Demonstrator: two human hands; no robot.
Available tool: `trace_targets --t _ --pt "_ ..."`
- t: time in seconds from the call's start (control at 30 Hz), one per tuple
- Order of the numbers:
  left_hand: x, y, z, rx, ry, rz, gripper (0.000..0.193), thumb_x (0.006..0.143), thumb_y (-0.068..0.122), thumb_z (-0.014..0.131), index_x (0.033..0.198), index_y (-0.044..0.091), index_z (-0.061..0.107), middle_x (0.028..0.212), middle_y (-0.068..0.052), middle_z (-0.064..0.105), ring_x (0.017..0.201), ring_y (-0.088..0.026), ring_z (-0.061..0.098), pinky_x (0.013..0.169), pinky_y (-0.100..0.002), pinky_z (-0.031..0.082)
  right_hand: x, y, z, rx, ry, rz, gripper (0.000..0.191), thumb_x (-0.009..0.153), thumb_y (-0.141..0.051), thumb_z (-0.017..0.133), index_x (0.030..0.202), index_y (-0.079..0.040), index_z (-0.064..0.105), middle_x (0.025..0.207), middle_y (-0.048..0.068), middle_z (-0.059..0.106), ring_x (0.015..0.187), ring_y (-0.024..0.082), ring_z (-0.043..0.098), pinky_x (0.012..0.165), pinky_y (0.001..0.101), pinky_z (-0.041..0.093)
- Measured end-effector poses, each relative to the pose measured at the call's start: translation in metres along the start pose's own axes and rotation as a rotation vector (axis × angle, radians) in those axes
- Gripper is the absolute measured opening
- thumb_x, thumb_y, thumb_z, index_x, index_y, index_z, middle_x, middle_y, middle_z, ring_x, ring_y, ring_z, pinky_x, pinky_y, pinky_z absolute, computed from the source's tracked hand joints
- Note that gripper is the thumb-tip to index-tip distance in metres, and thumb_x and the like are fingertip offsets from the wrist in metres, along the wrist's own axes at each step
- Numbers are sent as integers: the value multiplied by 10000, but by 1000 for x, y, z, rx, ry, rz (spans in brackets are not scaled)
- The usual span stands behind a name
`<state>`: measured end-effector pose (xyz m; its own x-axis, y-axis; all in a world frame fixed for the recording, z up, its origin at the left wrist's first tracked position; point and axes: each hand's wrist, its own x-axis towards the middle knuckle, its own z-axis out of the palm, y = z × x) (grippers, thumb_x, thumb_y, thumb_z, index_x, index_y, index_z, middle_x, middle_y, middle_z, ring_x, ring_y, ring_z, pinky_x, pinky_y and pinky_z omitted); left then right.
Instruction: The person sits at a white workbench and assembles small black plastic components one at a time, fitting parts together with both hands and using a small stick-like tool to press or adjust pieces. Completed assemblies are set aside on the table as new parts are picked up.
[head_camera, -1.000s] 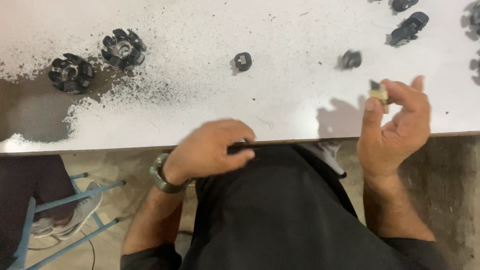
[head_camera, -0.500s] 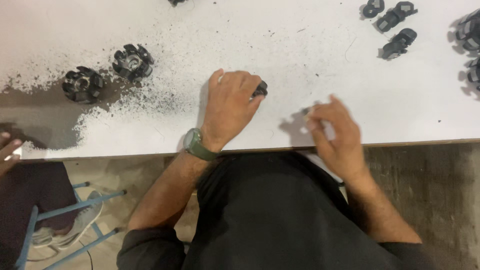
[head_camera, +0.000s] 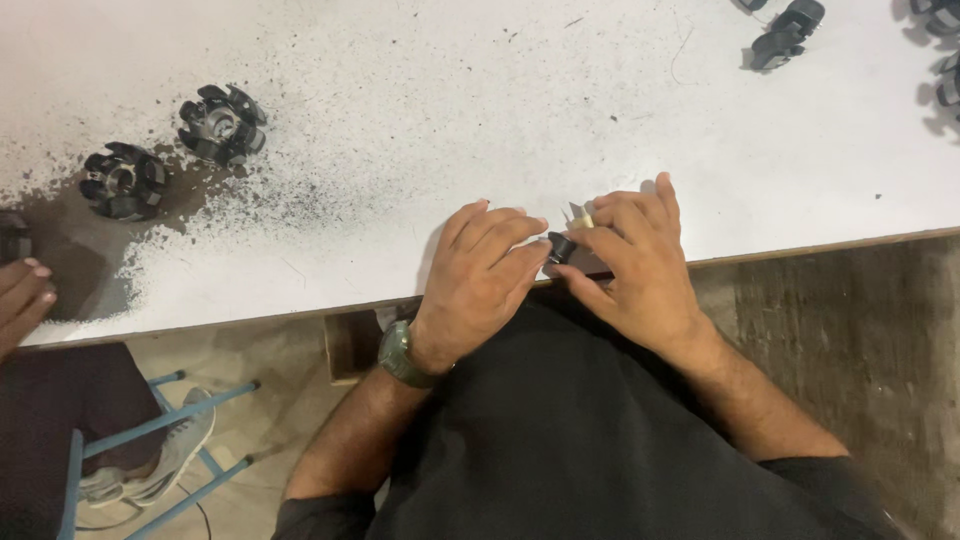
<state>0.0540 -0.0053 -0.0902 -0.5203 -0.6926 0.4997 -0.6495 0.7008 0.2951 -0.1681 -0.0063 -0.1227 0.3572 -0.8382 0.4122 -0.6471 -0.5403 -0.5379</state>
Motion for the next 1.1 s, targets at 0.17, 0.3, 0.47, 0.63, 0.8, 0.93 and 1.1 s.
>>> trace_targets --t 0.17,0.3,0.47,0.63,0.8,0.93,1.1 --pt "-5 7 3 39 16 -19 184 859 116 810 1012 104 708 1306 -59 631 1288 -234 575 1172 -483 399 -7 -5 5 -67 49 30 421 802 -255 884 1158 -89 734 1131 106 580 1255 340 515 1232 660 161" --pt "-9 9 6 17 23 -113 191 841 155 808 996 106 707 1294 -70 621 1271 -243 570 1160 -492 378 -16 3 -3 -37 198 -11 536 814 -375 882 1201 -44 713 1143 137 574 1267 363 526 1227 656 130" --pt "-12 7 13 -8 38 -110 216 904 226 816 1040 96 709 1290 -69 612 1261 -244 564 1150 -505 365 -31 9 10 75 335 -213 252 912 -52 799 1114 -126 667 1005 52 589 1192 298 614 1333 603 179" --pt "-17 6 15 9 60 -118 155 929 177 796 1048 111 719 1295 -35 628 1270 -215 577 1166 -494 374 -33 6 27 181 214 -129 310 905 17 752 1131 -47 551 1076 91 646 1220 308 612 1312 619 160" --pt "-20 5 17 -29 99 -128 176 921 147 817 1062 107 720 1297 -38 624 1261 -221 578 1164 -488 381 -27 2 29 143 180 -122 297 847 23 767 1066 -76 592 998 96 667 1170 277 619 1298 615 166" --pt "-22 4 20 -23 131 -92 192 919 124 826 1077 113 717 1319 -37 618 1285 -220 573 1181 -481 391 -26 2 29 147 172 -134 301 836 32 764 1066 -75 601 964 79 655 1161 279 638 1296 628 186" --pt "-22 4 20 50 125 -45 169 918 84 809 1060 114 723 1344 -47 627 1329 -232 558 1194 -468 395 -26 2 32 146 178 -134 299 829 40 769 1055 -74 610 965 81 656 1138 279 650 1284 640 224"
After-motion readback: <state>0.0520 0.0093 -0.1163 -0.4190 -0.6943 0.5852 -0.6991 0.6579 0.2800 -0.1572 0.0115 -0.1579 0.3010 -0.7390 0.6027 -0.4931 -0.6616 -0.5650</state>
